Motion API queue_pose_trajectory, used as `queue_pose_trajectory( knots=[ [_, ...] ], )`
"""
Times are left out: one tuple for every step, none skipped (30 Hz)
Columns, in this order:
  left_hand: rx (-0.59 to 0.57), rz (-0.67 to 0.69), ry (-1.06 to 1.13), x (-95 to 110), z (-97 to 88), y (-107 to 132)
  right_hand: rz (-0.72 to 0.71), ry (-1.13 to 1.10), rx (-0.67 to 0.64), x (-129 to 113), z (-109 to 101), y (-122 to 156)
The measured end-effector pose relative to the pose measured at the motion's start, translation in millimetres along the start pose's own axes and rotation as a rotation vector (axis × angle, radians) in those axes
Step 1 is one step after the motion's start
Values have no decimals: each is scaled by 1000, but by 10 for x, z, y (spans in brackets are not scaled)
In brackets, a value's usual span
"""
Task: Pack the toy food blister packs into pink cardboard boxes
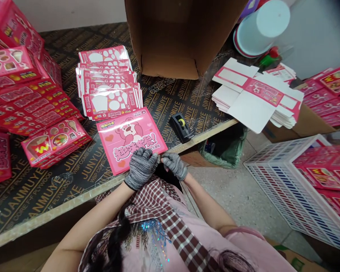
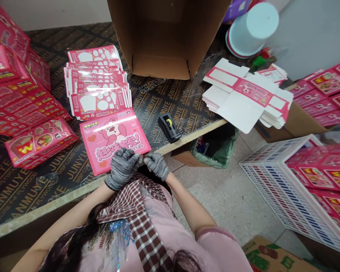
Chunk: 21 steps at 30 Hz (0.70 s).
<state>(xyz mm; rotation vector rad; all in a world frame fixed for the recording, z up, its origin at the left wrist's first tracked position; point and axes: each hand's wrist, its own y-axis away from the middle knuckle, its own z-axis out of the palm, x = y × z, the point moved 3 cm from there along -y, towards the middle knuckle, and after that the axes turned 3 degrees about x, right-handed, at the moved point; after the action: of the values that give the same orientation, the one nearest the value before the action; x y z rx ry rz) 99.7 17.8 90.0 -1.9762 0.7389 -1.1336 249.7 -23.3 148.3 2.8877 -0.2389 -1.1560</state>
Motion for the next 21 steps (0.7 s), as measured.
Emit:
queue_pose_trajectory(
  knots=[
    [-3,-2,-21,2,19,-7,-46,120,29,-19,-79,-21],
    [6,5,-40,3,33,-9,-84,222,102,-40,-201,-49],
    [28,22,-53,3,40,-6,-112,300,214,-60,-363,-81],
    [55,45,-62,3,43,0,-133,357,351,-77,-558,-115],
    [81,66,-66,1,44,7,-153,400,494,-88,-769,-154],
    [96,81,-65,-3,44,15,-168,450,621,-91,-980,-198],
    [99,87,-62,-8,44,22,-172,488,701,-78,-1173,-257],
    [91,85,-58,-13,44,26,-160,534,754,-50,-1343,-327],
    [78,80,-54,-17,41,28,-126,593,774,-9,-1481,-407],
    [66,75,-49,-19,35,26,-87,642,761,41,-1582,-494],
    [56,76,-41,-17,25,21,-48,676,718,94,-1645,-581],
    [47,79,-28,-12,13,12,-24,685,662,143,-1676,-659],
    [39,85,-14,-6,2,-1,-23,670,613,180,-1681,-719],
    [36,87,-3,0,-7,-16,-38,652,579,203,-1672,-757],
    [46,83,0,5,-15,-33,-64,630,574,213,-1659,-768],
    [63,74,-6,8,-19,-51,-96,593,601,216,-1649,-751],
    [82,65,-19,12,-18,-66,-126,546,644,218,-1645,-709],
    [102,57,-36,15,-12,-78,-149,495,685,227,-1644,-649],
    [115,54,-49,19,0,-85,-163,444,718,247,-1645,-577],
    [116,54,-54,22,15,-88,-169,395,742,279,-1646,-501],
    [108,55,-51,24,31,-85,-162,361,753,324,-1645,-430]
  ],
)
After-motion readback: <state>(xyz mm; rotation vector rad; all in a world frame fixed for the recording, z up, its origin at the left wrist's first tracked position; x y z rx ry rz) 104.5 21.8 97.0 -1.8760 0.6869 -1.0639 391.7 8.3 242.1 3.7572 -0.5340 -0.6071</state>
